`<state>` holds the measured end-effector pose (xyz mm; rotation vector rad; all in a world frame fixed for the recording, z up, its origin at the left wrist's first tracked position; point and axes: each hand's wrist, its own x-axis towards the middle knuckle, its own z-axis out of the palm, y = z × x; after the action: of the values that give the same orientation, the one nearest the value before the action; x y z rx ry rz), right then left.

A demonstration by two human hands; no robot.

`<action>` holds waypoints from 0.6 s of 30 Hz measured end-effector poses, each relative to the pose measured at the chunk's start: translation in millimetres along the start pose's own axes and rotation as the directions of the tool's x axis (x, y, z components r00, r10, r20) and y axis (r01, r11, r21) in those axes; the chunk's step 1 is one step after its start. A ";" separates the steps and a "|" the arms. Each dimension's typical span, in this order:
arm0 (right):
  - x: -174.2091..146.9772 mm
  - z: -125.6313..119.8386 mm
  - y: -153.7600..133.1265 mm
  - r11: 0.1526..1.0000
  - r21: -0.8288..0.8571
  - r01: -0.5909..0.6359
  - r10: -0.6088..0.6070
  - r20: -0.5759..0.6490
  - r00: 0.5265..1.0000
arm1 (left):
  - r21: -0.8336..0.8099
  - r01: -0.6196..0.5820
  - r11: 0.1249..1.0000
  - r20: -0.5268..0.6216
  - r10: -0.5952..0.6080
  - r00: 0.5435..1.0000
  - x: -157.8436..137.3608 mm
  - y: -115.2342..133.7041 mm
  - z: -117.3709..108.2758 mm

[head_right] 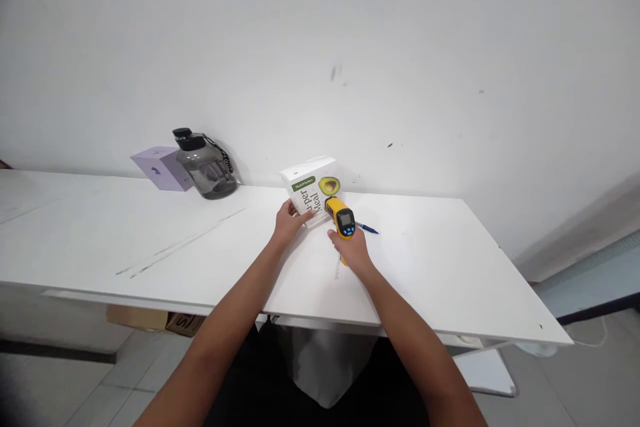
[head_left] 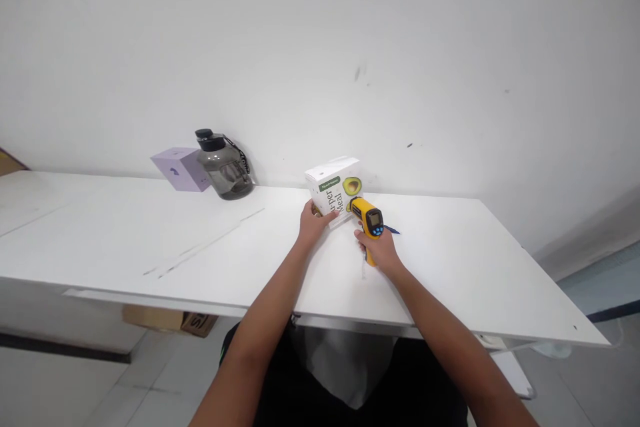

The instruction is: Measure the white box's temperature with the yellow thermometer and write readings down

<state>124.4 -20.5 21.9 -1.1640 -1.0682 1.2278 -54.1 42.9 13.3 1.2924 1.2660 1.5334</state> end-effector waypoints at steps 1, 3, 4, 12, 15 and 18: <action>-0.2 -0.1 0.3 1.000 -0.021 0.004 -0.004 -0.007 1.000 | -0.030 -0.008 1.000 0.029 0.009 1.000 -1.0 2.1 1.1; -0.5 -1.0 0.7 0.998 -0.063 0.028 -0.029 -0.022 0.999 | -0.073 -0.020 0.997 0.079 0.025 0.997 -3.3 6.5 3.4; -0.6 -1.6 0.8 0.995 -0.091 0.048 -0.051 -0.027 0.998 | -0.083 -0.024 0.996 0.095 0.032 0.995 -4.6 8.6 4.6; -2.8 -4.2 0.9 0.935 -0.295 0.199 -0.228 -0.068 0.971 | -0.078 -0.052 0.996 0.206 0.068 0.976 -12.6 18.2 8.8; -3.2 -3.6 1.0 0.923 -0.315 0.222 -0.254 -0.064 0.965 | -0.085 -0.031 0.996 0.221 0.050 0.974 -13.0 20.2 8.0; -2.9 -3.5 2.1 0.919 -0.335 0.209 -0.246 -0.073 0.967 | -0.066 -0.002 0.998 0.212 0.016 0.977 -13.1 21.7 7.2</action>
<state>127.5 -23.6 19.5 -1.2987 -1.3130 0.8119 -43.3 27.1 31.4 1.3803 1.0668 1.3896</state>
